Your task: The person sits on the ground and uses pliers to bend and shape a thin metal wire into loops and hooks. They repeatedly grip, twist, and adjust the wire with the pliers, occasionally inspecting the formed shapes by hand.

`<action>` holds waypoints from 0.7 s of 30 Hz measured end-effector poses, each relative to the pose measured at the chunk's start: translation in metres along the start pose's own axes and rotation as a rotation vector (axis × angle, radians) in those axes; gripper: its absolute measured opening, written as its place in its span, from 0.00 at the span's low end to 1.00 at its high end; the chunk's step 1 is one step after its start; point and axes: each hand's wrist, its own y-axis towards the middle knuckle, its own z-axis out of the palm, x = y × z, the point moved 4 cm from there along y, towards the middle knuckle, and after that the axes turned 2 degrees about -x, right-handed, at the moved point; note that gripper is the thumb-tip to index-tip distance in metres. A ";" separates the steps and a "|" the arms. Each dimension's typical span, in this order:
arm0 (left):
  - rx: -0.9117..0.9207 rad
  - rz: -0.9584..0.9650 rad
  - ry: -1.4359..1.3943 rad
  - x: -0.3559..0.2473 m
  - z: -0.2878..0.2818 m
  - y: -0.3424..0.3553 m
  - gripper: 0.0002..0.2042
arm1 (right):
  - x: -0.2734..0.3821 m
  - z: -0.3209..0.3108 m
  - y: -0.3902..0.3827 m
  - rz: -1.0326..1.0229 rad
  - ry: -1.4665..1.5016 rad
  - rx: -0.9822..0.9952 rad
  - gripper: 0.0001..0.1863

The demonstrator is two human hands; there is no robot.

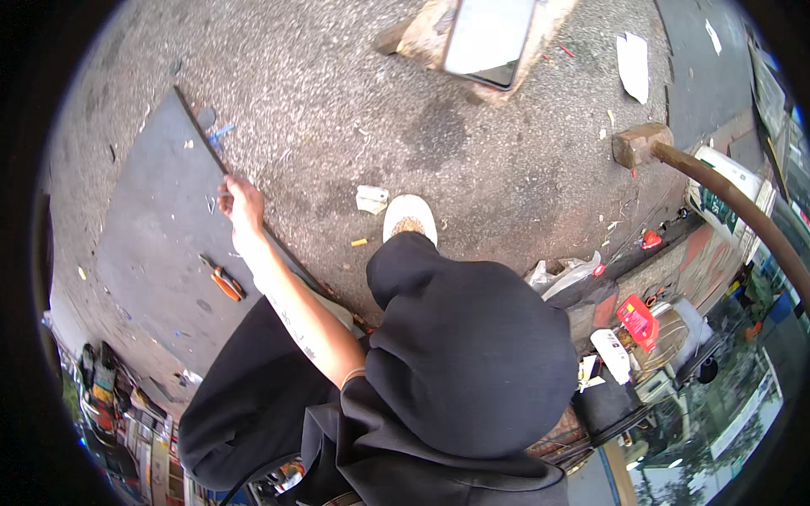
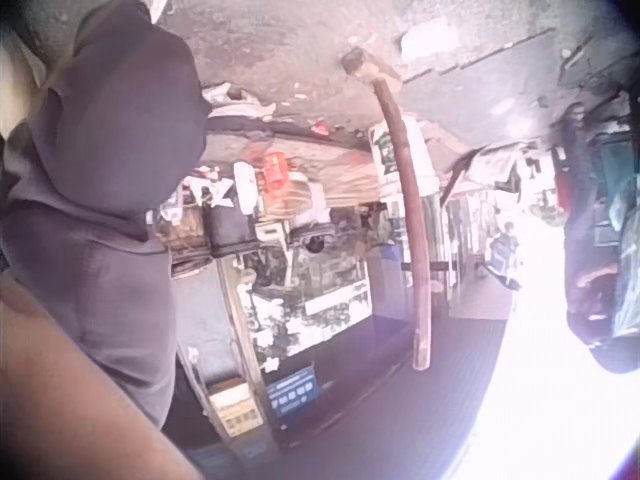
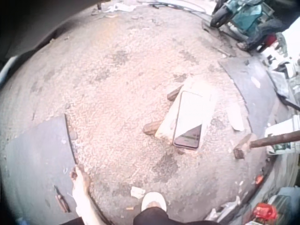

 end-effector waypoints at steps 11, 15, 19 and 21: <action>-0.383 0.716 0.259 -0.152 -0.230 0.053 0.20 | -0.030 0.074 -0.054 -0.040 -0.471 0.380 0.19; 0.109 0.772 -0.283 -0.311 -0.207 0.025 0.12 | -0.056 0.112 -0.105 -0.015 -0.422 0.470 0.34; 0.490 0.542 -0.833 -0.402 -0.111 -0.041 0.06 | -0.041 0.143 -0.147 -0.098 -0.243 0.497 0.36; 0.493 0.435 -0.777 -0.420 -0.070 -0.064 0.04 | -0.023 0.160 -0.162 -0.014 -0.031 0.697 0.36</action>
